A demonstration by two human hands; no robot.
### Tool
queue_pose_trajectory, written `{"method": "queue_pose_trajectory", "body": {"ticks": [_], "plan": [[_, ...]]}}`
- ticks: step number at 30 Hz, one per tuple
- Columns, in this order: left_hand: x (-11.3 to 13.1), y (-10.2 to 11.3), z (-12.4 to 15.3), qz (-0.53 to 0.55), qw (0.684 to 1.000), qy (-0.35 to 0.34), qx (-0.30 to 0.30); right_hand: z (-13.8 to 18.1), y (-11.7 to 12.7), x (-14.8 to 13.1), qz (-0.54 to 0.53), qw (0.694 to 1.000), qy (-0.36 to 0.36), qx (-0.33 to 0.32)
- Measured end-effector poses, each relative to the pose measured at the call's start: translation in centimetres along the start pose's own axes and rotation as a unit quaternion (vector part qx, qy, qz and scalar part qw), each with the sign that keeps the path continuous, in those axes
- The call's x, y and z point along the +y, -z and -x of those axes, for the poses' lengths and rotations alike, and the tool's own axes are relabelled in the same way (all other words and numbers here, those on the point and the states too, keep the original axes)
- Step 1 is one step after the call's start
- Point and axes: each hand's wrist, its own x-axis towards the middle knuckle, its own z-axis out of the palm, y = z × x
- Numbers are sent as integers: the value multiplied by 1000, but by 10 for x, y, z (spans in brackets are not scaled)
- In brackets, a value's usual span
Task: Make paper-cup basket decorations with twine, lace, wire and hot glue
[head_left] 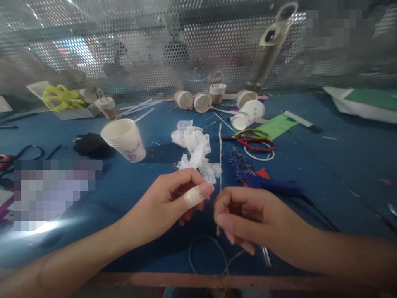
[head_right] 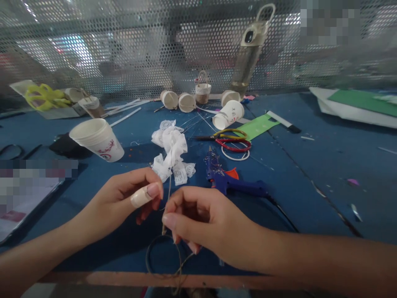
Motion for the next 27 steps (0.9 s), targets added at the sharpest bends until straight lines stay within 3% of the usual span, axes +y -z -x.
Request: {"method": "queue_pose_trajectory", "body": {"ticks": [4,7,12,18,27], "plan": [[2,-1,2,1,998,13,-67,-1,1,2,-2,994,92,53],[1,-3,4,68,989,37,-125,1,1,4,17,989,120,81],[-3,-6,5,174,969,92,-148,3,2,4,57,979,171,94],[-6,-5,2,182,971,88,-127,1,4,7,61,981,153,105],[1,-4,3,48,997,60,-31,0,1,3,97,977,125,143]]}}
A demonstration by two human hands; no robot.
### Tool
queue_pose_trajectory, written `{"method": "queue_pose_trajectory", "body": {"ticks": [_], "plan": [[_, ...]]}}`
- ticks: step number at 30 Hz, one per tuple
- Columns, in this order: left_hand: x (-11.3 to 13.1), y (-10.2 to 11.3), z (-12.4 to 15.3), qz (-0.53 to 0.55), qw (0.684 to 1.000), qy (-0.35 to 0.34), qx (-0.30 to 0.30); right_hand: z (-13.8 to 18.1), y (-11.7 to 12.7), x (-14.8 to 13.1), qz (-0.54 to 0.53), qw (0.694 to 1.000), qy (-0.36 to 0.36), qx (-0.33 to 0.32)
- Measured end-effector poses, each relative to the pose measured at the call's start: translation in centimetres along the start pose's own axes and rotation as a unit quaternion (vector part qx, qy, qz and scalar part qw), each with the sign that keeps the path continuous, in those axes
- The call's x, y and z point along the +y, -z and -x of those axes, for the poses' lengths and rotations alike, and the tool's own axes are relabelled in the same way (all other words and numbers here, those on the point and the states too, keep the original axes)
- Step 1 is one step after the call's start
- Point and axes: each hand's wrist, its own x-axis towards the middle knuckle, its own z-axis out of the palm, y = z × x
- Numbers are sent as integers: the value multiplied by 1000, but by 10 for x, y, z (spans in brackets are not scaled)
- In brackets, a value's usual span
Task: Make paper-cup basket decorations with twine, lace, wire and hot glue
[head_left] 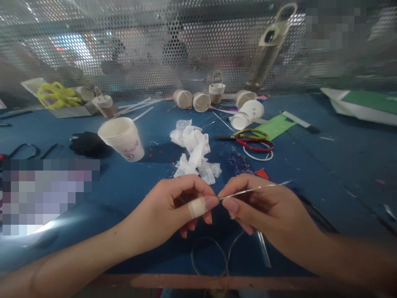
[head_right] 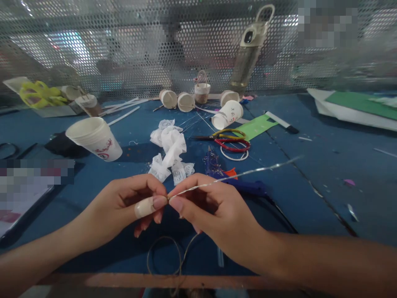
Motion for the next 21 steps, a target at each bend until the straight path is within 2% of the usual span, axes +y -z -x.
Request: {"method": "queue_pose_trajectory", "body": {"ticks": [7,12,21], "plan": [[-3,0,1,-80,995,-57,30,2,0,0,13,1000,12,20],[-7,0,0,-61,995,-77,24,3,1,3,5,999,30,13],[-2,-2,0,28,999,-22,-6,7,1,3,-40,999,7,3]]}}
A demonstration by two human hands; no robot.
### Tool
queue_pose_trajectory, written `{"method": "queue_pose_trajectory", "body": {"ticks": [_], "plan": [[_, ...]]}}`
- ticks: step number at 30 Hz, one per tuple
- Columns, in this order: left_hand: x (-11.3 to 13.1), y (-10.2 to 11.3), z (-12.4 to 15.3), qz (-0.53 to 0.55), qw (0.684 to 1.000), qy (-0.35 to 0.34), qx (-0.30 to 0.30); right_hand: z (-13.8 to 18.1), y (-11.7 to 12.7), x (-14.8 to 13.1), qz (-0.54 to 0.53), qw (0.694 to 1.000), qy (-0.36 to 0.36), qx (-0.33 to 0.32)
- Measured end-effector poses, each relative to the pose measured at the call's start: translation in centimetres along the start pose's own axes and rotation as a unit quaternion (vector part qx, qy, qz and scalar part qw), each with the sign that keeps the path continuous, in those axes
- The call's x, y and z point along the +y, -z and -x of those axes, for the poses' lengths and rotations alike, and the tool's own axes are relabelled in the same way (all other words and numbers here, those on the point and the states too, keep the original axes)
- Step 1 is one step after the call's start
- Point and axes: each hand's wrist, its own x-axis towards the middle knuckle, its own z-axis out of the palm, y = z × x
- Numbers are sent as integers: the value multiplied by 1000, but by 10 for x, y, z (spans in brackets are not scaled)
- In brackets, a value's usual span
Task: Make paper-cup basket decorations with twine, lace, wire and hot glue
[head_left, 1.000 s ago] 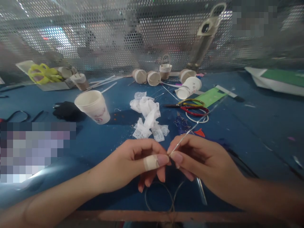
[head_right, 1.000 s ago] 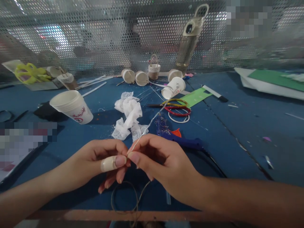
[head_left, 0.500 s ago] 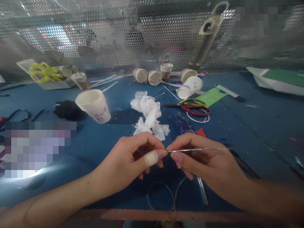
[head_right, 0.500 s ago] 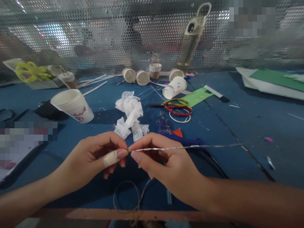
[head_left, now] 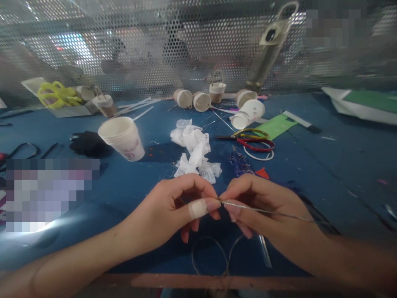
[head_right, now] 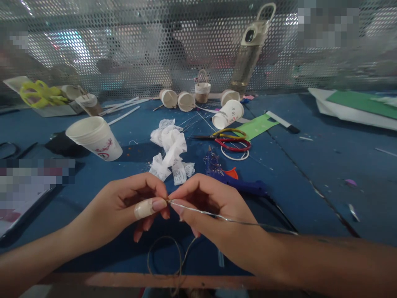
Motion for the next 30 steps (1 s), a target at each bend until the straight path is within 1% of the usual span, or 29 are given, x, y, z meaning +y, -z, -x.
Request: {"method": "queue_pose_trajectory", "body": {"ticks": [6,13,17,21,24,27,30], "plan": [[-4,0,-2,60,998,6,-5,1,0,2,10,1000,-6,-1],[-4,1,-1,57,998,2,-8,-5,-2,1,-31,999,-10,1],[-1,0,-1,41,999,1,3,-4,-2,1,-24,1000,-11,-2],[1,0,-1,-23,999,-10,22,-2,0,3,-2,1000,-10,2],[-1,-1,0,-93,993,-59,46,0,2,5,17,1000,-16,-4],[-2,-1,1,-180,973,-121,74,1,2,6,32,999,-13,-10],[-3,-2,3,-253,947,-168,106,1,0,4,32,999,-5,-11]]}}
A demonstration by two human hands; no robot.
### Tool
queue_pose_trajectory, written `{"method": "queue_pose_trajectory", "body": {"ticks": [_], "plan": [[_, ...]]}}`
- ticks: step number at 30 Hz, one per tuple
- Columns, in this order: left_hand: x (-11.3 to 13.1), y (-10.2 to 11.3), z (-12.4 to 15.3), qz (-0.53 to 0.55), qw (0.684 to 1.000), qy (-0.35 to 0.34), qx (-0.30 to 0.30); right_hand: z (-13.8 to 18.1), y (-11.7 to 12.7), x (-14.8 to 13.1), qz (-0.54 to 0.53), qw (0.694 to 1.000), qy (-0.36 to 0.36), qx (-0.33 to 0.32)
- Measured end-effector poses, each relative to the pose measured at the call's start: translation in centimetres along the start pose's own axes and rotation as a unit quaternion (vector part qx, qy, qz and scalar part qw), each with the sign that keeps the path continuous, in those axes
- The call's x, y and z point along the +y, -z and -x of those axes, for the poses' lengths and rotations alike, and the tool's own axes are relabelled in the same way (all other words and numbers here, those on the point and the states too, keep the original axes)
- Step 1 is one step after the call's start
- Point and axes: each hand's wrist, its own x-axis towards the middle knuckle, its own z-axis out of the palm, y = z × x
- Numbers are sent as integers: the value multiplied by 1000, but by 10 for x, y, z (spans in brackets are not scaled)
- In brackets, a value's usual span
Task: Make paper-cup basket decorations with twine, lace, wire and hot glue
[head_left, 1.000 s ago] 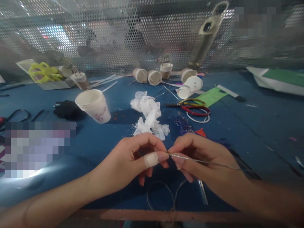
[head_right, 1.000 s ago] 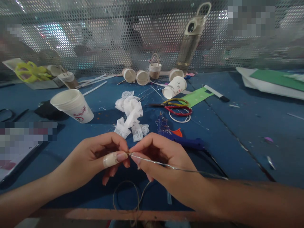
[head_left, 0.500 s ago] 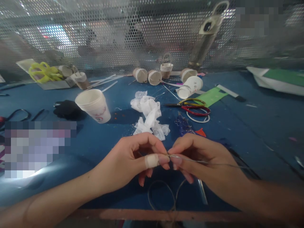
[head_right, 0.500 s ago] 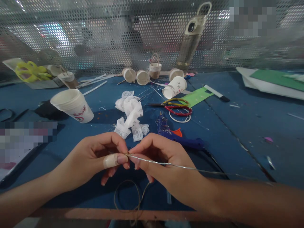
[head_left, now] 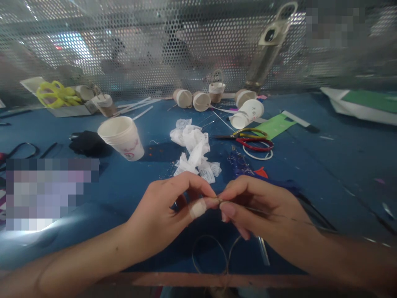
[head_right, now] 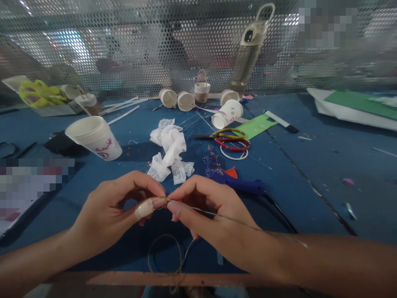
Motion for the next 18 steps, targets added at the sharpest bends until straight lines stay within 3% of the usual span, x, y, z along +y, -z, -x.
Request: {"method": "queue_pose_trajectory", "body": {"ticks": [6,9,15,18], "plan": [[-2,1,2,-90,989,-108,39,-3,-3,-5,-65,998,-23,-10],[-3,2,3,-97,987,-123,31,-4,-3,-5,-82,996,-24,-10],[3,3,1,-38,999,-7,-18,-4,-1,-4,-64,998,-18,-5],[4,6,-2,-7,998,12,-63,-3,0,-4,-43,999,-6,6]]}}
